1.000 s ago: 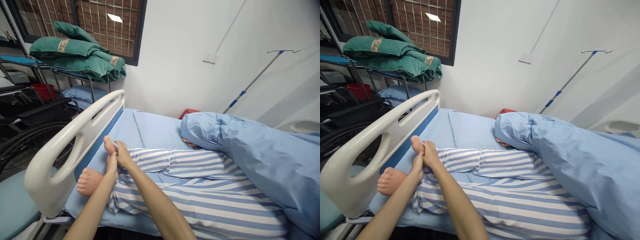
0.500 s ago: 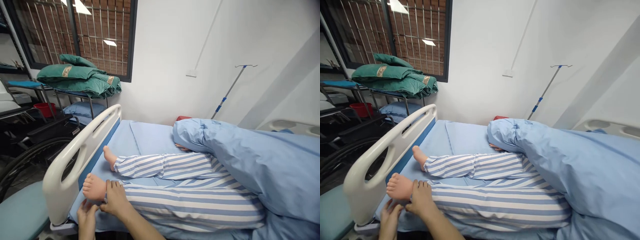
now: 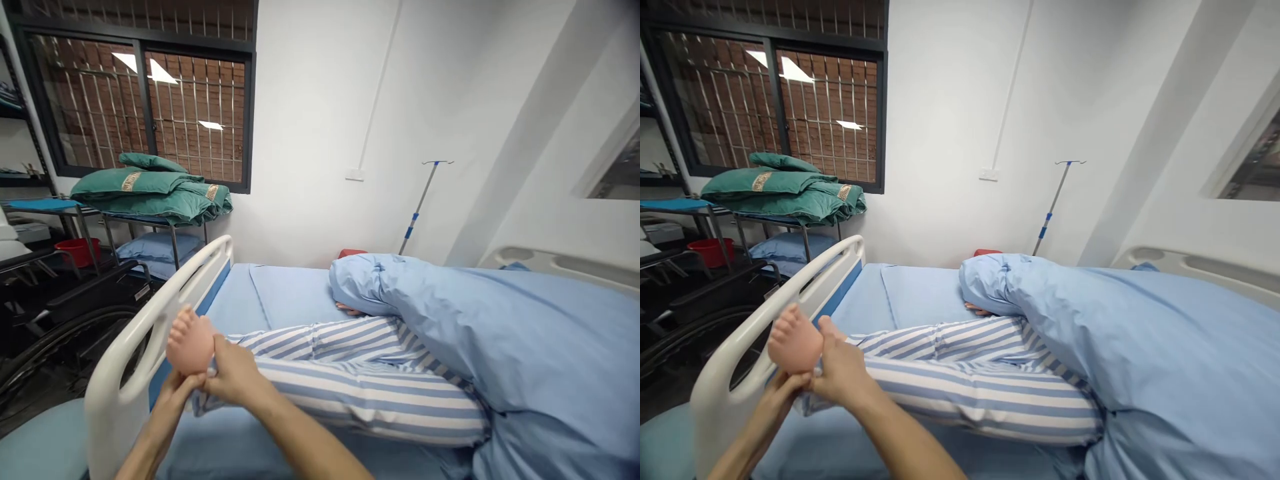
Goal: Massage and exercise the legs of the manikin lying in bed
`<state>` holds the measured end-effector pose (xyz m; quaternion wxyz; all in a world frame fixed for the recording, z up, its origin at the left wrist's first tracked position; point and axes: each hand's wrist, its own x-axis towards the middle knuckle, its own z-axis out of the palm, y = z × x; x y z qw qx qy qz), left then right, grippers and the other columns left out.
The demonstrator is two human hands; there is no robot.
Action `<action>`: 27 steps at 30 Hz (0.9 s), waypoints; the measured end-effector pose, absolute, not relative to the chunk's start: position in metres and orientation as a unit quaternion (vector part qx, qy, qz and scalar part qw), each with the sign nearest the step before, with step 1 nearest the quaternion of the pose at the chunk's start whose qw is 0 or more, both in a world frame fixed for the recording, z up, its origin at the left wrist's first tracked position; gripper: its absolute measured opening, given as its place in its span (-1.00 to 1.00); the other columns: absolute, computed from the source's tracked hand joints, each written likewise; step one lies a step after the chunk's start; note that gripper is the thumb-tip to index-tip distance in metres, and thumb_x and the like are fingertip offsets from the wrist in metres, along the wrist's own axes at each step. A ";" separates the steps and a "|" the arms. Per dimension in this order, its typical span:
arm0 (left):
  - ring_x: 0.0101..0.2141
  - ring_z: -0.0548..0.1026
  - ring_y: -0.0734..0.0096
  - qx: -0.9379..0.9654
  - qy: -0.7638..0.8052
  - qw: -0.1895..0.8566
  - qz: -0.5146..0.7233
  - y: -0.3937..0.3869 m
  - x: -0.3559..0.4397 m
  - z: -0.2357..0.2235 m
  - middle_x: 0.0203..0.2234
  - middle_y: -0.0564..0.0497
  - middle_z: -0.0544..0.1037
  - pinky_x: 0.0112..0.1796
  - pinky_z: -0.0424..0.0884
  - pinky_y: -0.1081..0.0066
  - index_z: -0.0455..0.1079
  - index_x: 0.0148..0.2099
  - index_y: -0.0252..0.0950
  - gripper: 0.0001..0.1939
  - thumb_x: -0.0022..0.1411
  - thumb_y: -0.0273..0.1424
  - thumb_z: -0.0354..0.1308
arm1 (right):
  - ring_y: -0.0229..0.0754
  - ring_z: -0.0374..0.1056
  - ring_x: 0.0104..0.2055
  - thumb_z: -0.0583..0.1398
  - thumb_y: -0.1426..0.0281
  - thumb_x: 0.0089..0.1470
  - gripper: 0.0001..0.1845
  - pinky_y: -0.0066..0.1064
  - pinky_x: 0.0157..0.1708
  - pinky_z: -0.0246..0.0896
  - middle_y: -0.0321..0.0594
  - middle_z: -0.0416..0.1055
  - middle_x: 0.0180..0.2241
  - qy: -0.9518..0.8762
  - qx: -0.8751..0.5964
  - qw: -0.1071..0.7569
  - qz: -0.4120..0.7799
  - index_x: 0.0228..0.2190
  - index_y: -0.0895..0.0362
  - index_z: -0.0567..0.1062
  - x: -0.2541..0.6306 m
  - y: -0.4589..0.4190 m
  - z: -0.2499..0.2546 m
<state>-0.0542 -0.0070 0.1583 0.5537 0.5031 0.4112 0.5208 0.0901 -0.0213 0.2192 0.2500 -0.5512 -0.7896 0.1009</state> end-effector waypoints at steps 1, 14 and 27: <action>-0.09 0.38 0.17 0.530 0.398 0.553 0.505 -0.011 -0.046 0.187 -0.15 -0.07 0.46 -0.16 0.36 0.38 0.29 -0.08 -0.32 -0.54 -0.05 -0.26 0.21 | 0.02 0.36 -0.27 0.18 0.19 -0.18 -0.47 -0.30 -0.42 0.22 -0.13 0.40 -0.25 -0.788 -0.550 0.255 0.101 -0.15 0.13 0.24 0.099 -0.026 0.241; 0.02 0.29 0.17 0.685 0.158 0.348 0.620 -0.054 0.068 0.377 0.02 -0.07 0.33 0.01 0.26 0.24 0.09 0.20 -0.22 -0.35 0.06 -0.26 0.12 | -0.16 0.29 -0.17 0.13 0.31 -0.13 -0.51 -0.36 -0.22 0.19 -0.18 0.33 -0.16 -0.754 -0.494 0.427 0.074 -0.11 0.18 0.22 0.197 -0.082 0.422; -0.24 0.45 0.40 0.407 0.355 0.615 0.575 -0.020 -0.020 0.212 -0.14 0.04 0.46 -0.35 0.41 0.51 0.22 0.06 -0.15 -0.41 -0.07 -0.36 0.24 | -0.01 0.37 -0.32 0.16 0.21 -0.24 -0.46 -0.35 -0.48 0.15 -0.19 0.39 -0.32 -0.761 -0.599 0.224 0.111 -0.18 0.09 0.14 0.092 -0.008 0.249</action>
